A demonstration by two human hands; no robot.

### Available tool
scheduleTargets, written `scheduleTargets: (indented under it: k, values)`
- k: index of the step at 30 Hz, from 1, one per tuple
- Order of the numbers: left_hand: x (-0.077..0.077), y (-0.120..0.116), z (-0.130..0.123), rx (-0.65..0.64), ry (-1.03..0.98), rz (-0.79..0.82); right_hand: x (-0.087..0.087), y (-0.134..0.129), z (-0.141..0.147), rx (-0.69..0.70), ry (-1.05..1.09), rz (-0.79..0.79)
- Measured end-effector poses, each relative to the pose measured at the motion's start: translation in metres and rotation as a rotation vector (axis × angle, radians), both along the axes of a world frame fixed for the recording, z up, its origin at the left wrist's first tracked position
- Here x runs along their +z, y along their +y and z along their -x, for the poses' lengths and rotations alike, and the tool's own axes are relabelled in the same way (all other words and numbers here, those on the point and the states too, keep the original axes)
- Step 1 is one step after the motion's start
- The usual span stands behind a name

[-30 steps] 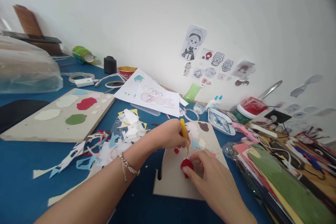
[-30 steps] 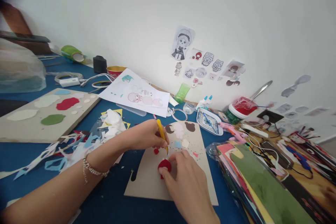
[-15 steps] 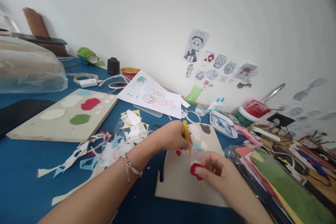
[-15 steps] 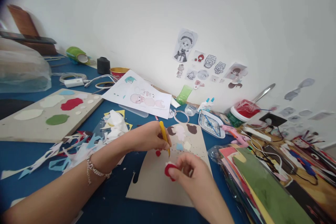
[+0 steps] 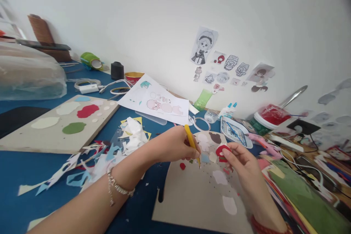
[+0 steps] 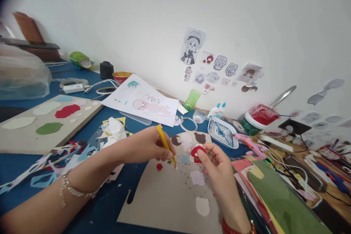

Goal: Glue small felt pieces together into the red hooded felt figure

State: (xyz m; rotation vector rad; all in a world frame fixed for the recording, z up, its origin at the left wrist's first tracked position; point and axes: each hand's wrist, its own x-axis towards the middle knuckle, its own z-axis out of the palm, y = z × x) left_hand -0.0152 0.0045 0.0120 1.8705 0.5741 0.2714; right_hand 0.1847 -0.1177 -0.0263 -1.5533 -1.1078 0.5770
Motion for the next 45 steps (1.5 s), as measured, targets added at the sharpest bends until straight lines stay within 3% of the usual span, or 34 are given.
scheduleTargets:
  k: [7,13,21,26,30,36,45]
  values:
    - [0.015,-0.011,0.004,0.021,-0.136,0.023,-0.001,-0.009,0.004,-0.017,0.220,0.042]
    - [0.021,-0.018,0.006,0.067,-0.229,0.000,-0.005,-0.009,0.015,0.042,0.192,0.010]
    - [0.025,-0.021,0.010,-0.045,-0.302,-0.080,0.004,-0.014,0.022,0.082,0.315,0.090]
    - [0.026,-0.020,0.010,-0.066,-0.271,-0.173,-0.002,-0.015,0.018,0.040,0.150,0.066]
    - [0.026,-0.021,0.010,-0.084,-0.232,-0.143,-0.010,-0.016,0.009,0.114,-0.029,0.109]
    - [0.026,-0.024,0.008,-0.104,-0.273,-0.151,-0.004,-0.019,0.019,0.049,-0.028,0.106]
    - [0.023,-0.024,0.007,-0.128,-0.274,-0.148,-0.001,-0.019,0.022,0.070,-0.052,0.111]
